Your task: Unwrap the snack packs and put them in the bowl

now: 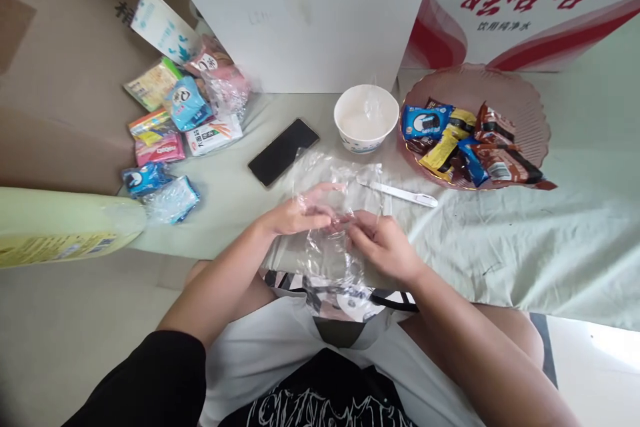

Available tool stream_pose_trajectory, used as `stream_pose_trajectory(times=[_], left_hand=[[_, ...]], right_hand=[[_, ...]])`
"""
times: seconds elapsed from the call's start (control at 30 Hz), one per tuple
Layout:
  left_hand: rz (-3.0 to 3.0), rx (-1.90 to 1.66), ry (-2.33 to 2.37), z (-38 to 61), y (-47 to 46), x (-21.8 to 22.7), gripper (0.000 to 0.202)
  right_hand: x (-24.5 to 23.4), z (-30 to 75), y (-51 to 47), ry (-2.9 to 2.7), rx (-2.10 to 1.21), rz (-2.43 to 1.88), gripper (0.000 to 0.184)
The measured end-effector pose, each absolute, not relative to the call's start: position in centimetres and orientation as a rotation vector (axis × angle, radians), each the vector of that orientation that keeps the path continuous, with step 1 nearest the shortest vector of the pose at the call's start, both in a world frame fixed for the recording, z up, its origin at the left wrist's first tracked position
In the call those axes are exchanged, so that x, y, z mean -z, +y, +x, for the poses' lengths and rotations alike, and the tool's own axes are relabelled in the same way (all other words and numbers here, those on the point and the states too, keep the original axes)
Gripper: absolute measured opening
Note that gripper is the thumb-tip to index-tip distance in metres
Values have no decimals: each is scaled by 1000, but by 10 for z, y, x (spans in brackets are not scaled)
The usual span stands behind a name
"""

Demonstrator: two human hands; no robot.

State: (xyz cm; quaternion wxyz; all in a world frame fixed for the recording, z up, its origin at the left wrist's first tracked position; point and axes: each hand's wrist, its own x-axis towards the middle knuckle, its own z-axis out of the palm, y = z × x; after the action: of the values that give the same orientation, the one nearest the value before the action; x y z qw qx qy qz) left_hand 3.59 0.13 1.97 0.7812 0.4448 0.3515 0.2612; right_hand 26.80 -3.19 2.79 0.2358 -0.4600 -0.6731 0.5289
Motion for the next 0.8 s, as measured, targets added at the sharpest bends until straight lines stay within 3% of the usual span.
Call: stream_pose_trajectory(times=[0.07, 0.2, 0.47, 0.57, 0.67, 0.73, 0.8], left_hand=[[994, -549, 747, 34, 0, -19, 61], [909, -647, 800, 35, 0, -14, 40], [884, -856, 766, 37, 9, -12, 34], [923, -897, 837, 37, 8, -15, 31], [989, -951, 943, 39, 5, -16, 48], [1110, -984, 1037, 40, 3, -16, 43], [1219, -1011, 1105, 41, 1, -16, 24]], right_hand=[[-24, 268, -30, -1790, -1366, -1325, 25], [-18, 271, -29, -1566, -1275, -1335, 19], [-17, 279, -21, -1333, -1265, -1160, 17], [-17, 281, -17, -1309, -1248, -1213, 36], [-16, 281, -18, -1350, -1230, -1248, 56], [-15, 279, -20, -1438, -1196, -1320, 45], [-13, 277, -22, -1489, -1164, -1376, 28]])
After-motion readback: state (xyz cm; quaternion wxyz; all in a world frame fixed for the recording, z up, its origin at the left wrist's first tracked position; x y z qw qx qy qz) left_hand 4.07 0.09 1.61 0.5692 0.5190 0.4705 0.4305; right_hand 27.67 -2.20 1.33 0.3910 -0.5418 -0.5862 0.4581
